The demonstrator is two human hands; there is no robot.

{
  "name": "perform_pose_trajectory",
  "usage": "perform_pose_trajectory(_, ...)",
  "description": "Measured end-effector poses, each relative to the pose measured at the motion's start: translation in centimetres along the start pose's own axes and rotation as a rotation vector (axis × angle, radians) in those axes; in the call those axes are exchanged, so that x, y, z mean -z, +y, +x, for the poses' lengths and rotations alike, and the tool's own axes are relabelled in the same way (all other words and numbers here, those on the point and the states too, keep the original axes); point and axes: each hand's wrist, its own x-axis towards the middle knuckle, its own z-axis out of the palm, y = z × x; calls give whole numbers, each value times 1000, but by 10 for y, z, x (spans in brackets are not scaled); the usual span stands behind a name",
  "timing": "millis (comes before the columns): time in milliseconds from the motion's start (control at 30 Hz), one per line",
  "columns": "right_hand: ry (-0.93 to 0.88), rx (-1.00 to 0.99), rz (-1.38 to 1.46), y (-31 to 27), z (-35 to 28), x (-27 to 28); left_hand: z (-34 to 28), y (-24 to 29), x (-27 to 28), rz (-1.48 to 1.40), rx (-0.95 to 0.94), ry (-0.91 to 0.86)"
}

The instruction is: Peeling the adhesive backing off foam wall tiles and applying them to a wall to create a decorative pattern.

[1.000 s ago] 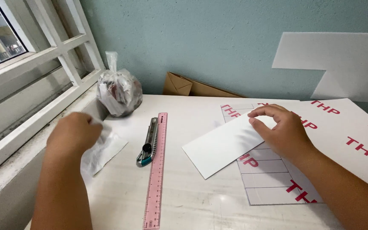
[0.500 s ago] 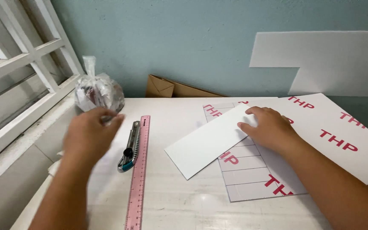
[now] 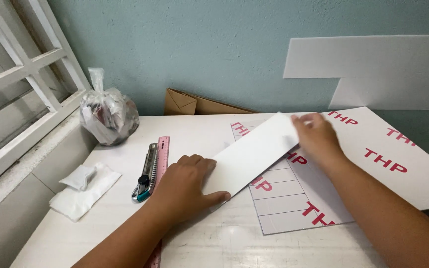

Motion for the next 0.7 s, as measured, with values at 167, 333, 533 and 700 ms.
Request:
perform_pose_trajectory(167, 173, -156, 908, -26, -16, 22, 12, -23, -26, -143, 23, 128)
perform_pose_trajectory(333, 158, -229, 1390, -35, -29, 23, 9, -22, -28, -111, -121, 254)
perform_pose_trajectory(533, 181, -104, 1544, -14, -1, 17, 25, -51, -48, 159, -250, 643)
perform_pose_trajectory(700, 125, -123, 1650, -6, 14, 15, 28, -60, -43, 357, -339, 920)
